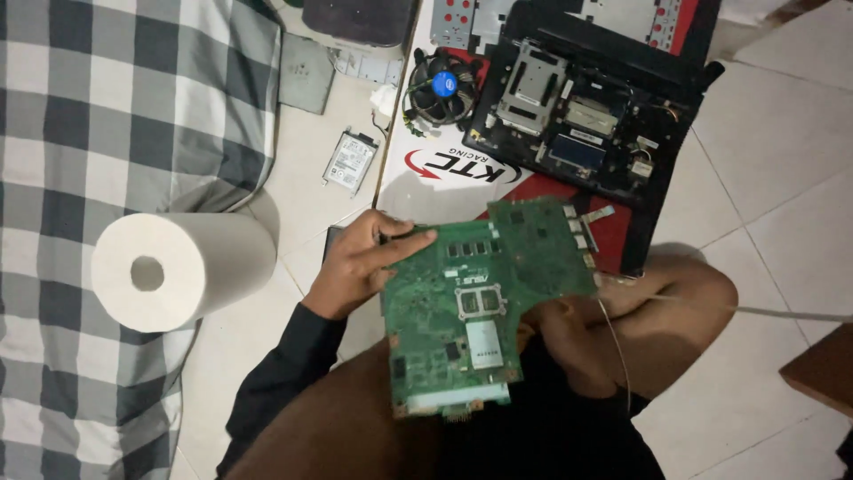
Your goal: A person sitting on the floor is cleaning a computer motherboard using a small tool and a cloth.
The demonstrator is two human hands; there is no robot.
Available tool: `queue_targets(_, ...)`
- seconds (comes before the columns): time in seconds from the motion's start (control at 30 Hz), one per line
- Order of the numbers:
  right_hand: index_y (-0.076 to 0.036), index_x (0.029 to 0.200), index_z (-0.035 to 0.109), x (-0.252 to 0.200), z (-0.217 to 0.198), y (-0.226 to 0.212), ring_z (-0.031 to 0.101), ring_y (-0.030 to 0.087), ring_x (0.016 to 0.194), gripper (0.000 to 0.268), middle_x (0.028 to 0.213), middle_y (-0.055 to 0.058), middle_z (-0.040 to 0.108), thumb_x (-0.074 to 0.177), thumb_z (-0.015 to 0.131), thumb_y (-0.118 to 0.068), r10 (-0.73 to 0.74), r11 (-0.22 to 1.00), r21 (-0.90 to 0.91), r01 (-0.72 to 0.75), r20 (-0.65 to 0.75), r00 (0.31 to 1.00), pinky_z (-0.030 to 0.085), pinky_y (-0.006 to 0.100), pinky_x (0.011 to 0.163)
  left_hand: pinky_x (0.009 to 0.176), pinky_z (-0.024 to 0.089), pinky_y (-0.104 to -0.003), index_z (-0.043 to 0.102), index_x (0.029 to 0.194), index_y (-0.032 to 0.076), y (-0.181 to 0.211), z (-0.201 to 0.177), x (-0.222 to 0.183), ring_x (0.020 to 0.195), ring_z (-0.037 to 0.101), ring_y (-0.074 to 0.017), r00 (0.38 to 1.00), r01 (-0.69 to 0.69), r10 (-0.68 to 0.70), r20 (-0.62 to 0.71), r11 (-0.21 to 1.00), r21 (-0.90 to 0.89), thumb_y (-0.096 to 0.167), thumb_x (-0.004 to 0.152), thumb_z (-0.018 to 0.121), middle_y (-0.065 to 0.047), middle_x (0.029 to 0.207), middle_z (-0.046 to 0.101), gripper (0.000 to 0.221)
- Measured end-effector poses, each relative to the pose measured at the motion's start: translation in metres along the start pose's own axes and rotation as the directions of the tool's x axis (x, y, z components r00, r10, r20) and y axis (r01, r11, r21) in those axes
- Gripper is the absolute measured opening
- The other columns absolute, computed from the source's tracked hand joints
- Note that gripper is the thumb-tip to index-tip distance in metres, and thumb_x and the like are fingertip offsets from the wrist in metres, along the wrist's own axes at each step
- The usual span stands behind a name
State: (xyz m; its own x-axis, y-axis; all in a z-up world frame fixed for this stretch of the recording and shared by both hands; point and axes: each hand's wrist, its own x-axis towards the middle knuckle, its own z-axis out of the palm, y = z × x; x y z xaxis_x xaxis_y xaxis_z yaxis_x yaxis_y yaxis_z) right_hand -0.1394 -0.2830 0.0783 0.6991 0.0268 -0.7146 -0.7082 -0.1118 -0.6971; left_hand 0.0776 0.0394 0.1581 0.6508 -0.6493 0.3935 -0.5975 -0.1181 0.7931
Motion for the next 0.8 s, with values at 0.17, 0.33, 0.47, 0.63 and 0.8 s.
queue_targets(0.17,-0.010,0.071,0.058,0.010,0.030,0.017,0.051,0.018,0.080,0.050,0.079,0.002,0.055,0.111,0.040,-0.035,-0.096,0.725,0.618,0.304,-0.346,0.933,0.045,0.039,0.085,0.102,0.053,-0.034,0.074,0.129,0.024,-0.019,0.034,-0.005,0.115,0.065,-0.0262,0.996,-0.075,0.081,-0.027,0.983,0.166,0.048,0.100,0.052,-0.010,0.122,0.059,0.044)
queue_targets(0.33,-0.018,0.077,0.058,0.006,0.057,-0.015,0.070,0.033,0.071,0.037,0.066,0.010,0.069,0.104,0.058,-0.043,0.121,0.380,0.885,0.267,-0.334,0.935,0.061,0.048,0.073,0.098,0.051,-0.042,0.072,0.134,0.027,-0.044,0.054,-0.017,0.110,0.061,-0.0307,0.998,-0.039,0.044,-0.041,0.994,0.104,0.053,0.104,0.042,-0.010,0.119,0.060,0.050)
queue_targets(0.47,-0.006,0.084,0.062,0.008,0.070,-0.007,0.073,0.043,0.081,0.028,0.091,0.017,0.075,0.100,0.062,-0.028,0.043,0.488,0.833,0.259,-0.319,0.947,0.062,0.050,0.063,0.098,0.047,-0.042,0.075,0.130,0.026,-0.052,0.055,-0.008,0.113,0.059,-0.0320,0.998,-0.030,0.036,-0.055,0.993,0.115,0.039,0.107,0.042,-0.012,0.124,0.064,0.041)
queue_targets(0.63,0.001,0.083,0.061,0.013,0.078,-0.023,0.075,0.044,0.080,0.031,0.094,0.020,0.071,0.102,0.067,-0.024,0.159,0.537,0.808,0.242,-0.379,0.912,0.066,0.048,0.061,0.093,0.042,-0.037,0.076,0.128,0.029,-0.061,0.055,0.009,0.115,0.057,-0.0281,0.998,-0.061,0.064,-0.008,0.970,0.236,0.024,0.109,0.048,-0.009,0.129,0.063,0.034)
queue_targets(0.8,-0.006,0.095,0.038,0.023,0.080,-0.046,0.060,0.039,0.112,0.042,0.128,0.015,0.056,0.100,0.066,-0.037,0.319,0.460,0.884,0.089,-0.257,0.912,0.056,0.047,0.092,0.087,0.045,-0.047,0.066,0.137,0.018,-0.045,0.032,0.034,0.108,0.058,-0.0356,0.959,0.208,-0.271,0.087,0.876,0.436,0.014,0.069,0.089,-0.009,0.121,0.063,0.072)
